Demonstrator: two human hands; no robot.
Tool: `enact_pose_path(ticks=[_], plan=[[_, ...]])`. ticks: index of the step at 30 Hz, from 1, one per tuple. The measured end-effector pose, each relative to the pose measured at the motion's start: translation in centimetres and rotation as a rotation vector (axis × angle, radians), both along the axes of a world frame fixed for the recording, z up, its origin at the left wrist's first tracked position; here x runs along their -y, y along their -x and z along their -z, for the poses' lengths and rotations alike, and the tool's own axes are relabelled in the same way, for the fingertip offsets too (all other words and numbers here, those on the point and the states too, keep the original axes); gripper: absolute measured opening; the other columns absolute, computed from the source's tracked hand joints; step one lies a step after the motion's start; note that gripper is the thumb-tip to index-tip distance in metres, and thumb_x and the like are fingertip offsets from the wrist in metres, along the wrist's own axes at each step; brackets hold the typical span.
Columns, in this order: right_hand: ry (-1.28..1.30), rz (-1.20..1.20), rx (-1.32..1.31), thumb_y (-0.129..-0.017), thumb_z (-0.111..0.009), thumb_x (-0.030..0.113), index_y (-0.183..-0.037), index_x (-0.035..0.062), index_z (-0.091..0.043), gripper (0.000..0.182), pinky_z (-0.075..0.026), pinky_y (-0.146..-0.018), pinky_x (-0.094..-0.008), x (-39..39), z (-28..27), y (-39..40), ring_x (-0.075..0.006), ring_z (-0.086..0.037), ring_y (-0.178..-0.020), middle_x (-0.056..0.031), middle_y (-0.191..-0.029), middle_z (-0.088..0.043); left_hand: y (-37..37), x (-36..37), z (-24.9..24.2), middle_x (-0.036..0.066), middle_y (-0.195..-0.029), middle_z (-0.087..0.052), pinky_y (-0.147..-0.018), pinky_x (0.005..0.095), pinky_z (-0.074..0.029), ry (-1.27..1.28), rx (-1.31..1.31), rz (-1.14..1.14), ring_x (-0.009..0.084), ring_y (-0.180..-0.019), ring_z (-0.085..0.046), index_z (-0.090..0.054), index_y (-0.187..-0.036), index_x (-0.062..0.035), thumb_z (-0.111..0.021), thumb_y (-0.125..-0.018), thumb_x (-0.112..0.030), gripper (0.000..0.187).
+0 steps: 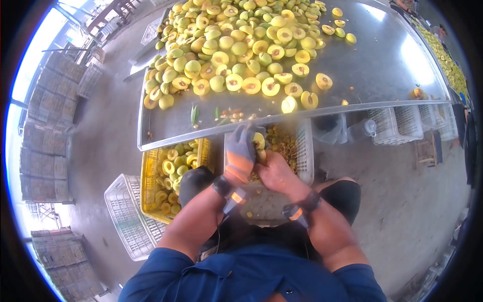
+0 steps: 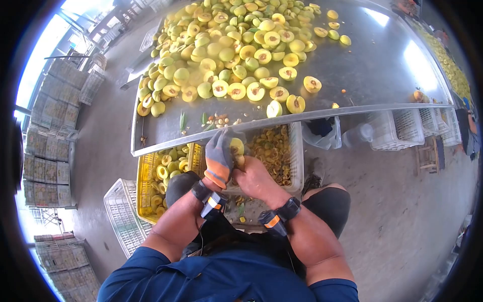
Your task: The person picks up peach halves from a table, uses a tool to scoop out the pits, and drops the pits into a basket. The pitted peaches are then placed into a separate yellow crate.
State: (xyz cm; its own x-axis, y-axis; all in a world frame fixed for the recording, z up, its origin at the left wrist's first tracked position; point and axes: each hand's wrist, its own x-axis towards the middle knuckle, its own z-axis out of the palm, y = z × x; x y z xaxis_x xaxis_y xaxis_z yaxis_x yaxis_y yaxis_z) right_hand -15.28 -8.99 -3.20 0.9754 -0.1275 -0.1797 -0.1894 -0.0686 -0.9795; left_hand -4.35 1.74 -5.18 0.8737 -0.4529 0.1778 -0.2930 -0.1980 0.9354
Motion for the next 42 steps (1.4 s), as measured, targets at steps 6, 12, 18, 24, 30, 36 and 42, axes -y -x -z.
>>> enact_pose_path(ticks=[6,12,18,24,30,36,42], plan=[[-0.644,-0.129,-0.347,-0.102,-0.059,0.015,-0.089,0.0069,-0.060,0.016,-0.035,-0.046,-0.0305,0.7,-2.1,0.9,-0.0103,-0.046,-0.049,0.0003,-0.064,-0.051,0.5,-0.2,-2.7,0.016,-0.105,-0.074,-0.082,0.0374,-0.058,0.095,-0.016,0.186,0.0313,-0.095,-0.072,-0.073,-0.112,-0.0014,-0.063,-0.094,-0.010,0.022],[-0.628,-0.288,-0.328,-0.104,-0.059,0.015,-0.093,0.0087,-0.055,0.014,-0.038,-0.048,-0.0323,1.3,-3.1,1.6,-0.0104,-0.046,-0.052,0.0008,-0.066,-0.049,-2.0,-1.1,-2.9,0.016,-0.105,-0.074,-0.081,0.0416,-0.058,-0.041,0.427,0.437,0.0363,-0.094,-0.073,-0.071,-0.112,-0.0027,-0.069,-0.086,-0.012,0.028],[-0.469,-0.220,-0.484,-0.096,-0.063,0.016,-0.082,0.0069,-0.056,0.018,-0.039,-0.045,-0.0338,1.2,-1.7,2.7,-0.0147,-0.051,-0.050,-0.0039,-0.066,-0.054,-3.5,-3.3,-2.9,0.018,-0.112,-0.073,-0.084,0.0415,-0.058,-0.231,0.514,0.289,0.0385,-0.101,-0.072,-0.071,-0.113,-0.0047,-0.067,-0.087,-0.008,0.027],[-0.232,-0.037,-0.526,-0.094,-0.064,0.019,-0.077,0.0064,-0.055,0.023,-0.042,-0.044,-0.0356,0.2,4.8,2.7,-0.0166,-0.053,-0.049,-0.0040,-0.064,-0.055,-6.7,-15.6,-2.5,0.016,-0.118,-0.074,-0.089,0.0385,-0.060,-0.310,0.414,-0.100,0.0339,-0.103,-0.073,-0.073,-0.126,-0.0048,-0.062,-0.091,0.007,0.039],[-0.166,0.013,-0.340,-0.094,-0.064,0.020,-0.086,0.0011,-0.061,0.021,-0.041,-0.041,-0.0365,-0.5,2.8,3.1,-0.0189,-0.055,-0.045,-0.0064,-0.063,-0.058,-6.4,-24.9,-4.5,0.009,-0.100,-0.079,-0.083,0.0299,-0.057,-0.883,0.024,-0.494,0.0151,-0.090,-0.072,-0.077,-0.117,0.0006,-0.072,-0.098,-0.013,0.024],[-0.003,0.095,-0.140,-0.093,-0.068,0.024,-0.097,-0.0034,-0.065,0.028,-0.055,-0.079,-0.0463,-0.6,3.2,2.4,-0.0349,-0.072,-0.087,-0.0216,-0.089,-0.072,-8.7,-9.6,-5.2,0.013,-0.106,-0.079,-0.087,0.0330,-0.058,-0.367,0.445,-0.145,0.0198,-0.093,-0.074,-0.075,-0.122,-0.0012,-0.079,-0.092,-0.011,0.032],[0.112,0.123,-0.020,-0.094,-0.072,0.027,-0.101,-0.0035,-0.061,0.034,-0.054,-0.076,-0.0494,-0.2,2.4,1.9,-0.0473,-0.070,-0.087,-0.0252,-0.089,-0.071,-11.8,9.1,-4.5,0.019,-0.123,-0.073,-0.102,0.0437,-0.055,-0.609,0.504,0.133,0.0372,-0.117,-0.070,-0.067,-0.134,-0.0055,-0.072,-0.092,-0.021,0.046]])
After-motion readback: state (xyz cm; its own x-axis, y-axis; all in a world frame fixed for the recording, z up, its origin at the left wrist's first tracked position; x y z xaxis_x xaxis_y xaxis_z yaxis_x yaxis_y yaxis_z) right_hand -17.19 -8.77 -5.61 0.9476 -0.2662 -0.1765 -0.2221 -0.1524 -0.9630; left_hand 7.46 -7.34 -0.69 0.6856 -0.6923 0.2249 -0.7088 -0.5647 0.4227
